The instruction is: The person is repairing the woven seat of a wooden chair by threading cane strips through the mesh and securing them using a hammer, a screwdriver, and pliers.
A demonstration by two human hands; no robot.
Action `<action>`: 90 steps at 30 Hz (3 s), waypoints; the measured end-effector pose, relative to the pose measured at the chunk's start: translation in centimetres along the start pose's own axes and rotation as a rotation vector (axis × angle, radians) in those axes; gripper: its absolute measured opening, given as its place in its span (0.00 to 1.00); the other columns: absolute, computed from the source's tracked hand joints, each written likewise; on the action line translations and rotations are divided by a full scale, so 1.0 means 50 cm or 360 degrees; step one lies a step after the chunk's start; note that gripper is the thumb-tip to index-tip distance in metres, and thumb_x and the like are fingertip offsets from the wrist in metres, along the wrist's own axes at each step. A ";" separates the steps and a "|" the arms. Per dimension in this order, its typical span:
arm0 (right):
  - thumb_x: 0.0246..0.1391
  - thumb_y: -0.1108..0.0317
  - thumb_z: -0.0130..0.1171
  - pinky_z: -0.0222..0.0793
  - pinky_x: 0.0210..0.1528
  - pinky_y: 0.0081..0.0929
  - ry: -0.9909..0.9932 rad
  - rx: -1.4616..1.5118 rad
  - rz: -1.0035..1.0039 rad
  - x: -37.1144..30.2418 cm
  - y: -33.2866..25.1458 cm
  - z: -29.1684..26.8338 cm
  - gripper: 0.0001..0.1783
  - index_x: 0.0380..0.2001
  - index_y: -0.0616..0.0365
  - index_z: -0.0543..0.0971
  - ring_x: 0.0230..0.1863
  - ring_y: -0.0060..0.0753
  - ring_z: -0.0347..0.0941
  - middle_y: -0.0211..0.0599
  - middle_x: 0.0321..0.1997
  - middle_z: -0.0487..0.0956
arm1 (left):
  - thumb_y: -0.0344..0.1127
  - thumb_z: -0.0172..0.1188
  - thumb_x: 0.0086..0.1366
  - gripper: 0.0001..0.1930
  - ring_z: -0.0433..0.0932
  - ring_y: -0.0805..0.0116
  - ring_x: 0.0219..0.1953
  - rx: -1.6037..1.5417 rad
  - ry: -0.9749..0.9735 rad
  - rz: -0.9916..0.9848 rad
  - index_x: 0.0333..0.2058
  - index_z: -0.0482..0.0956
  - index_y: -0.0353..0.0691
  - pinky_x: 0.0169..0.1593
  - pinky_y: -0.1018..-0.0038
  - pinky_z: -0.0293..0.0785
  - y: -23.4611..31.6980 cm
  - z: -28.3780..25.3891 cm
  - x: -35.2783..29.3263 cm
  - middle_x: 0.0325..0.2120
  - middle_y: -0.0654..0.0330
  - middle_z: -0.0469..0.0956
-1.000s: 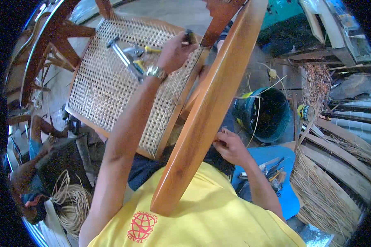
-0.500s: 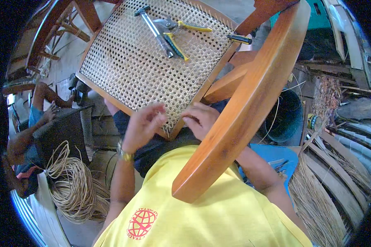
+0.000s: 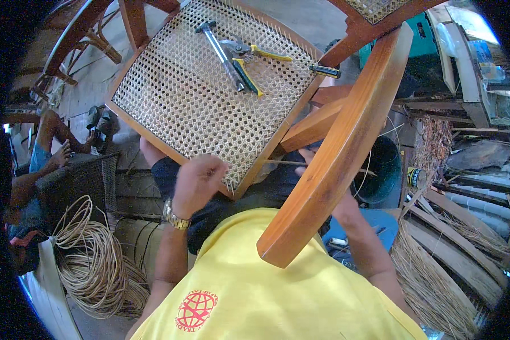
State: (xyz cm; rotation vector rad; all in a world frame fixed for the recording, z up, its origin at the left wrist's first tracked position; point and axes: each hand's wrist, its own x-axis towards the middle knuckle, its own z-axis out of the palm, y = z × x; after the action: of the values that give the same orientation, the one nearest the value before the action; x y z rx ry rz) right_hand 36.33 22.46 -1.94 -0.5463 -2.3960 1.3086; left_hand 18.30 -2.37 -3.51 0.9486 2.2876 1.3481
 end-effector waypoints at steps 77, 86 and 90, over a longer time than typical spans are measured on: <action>0.54 0.72 0.62 0.72 0.39 0.42 -0.0713 0.0085 -0.0045 0.006 0.298 0.086 0.04 0.32 0.59 0.78 0.31 0.53 0.73 0.50 0.31 0.78 | 0.39 0.49 0.76 0.09 0.78 0.65 0.22 -0.0609 0.1692 -0.0271 0.42 0.69 0.39 0.26 0.66 0.72 -0.011 -0.094 0.415 0.20 0.57 0.76; 0.54 0.69 0.60 0.71 0.37 0.47 -0.0801 -0.0209 -0.0050 0.023 0.271 0.111 0.07 0.32 0.61 0.76 0.31 0.59 0.75 0.55 0.29 0.78 | 0.37 0.49 0.71 0.16 0.84 0.55 0.37 0.0079 0.1831 -0.0636 0.49 0.77 0.34 0.43 0.60 0.78 -0.276 -0.149 0.007 0.37 0.45 0.84; 0.55 0.70 0.60 0.72 0.41 0.43 -0.0813 -0.0225 -0.0163 0.008 0.272 0.090 0.07 0.35 0.63 0.77 0.34 0.54 0.75 0.52 0.33 0.79 | 0.40 0.50 0.72 0.16 0.84 0.50 0.38 -0.0693 0.1404 -0.1203 0.50 0.77 0.36 0.42 0.59 0.77 -0.210 -0.111 -0.140 0.34 0.44 0.83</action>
State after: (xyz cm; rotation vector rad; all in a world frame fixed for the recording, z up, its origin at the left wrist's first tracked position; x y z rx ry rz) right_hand 36.02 26.20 -15.76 -0.1249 -2.8973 1.3674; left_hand 16.24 -14.25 -10.20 -0.7418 2.2727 1.9307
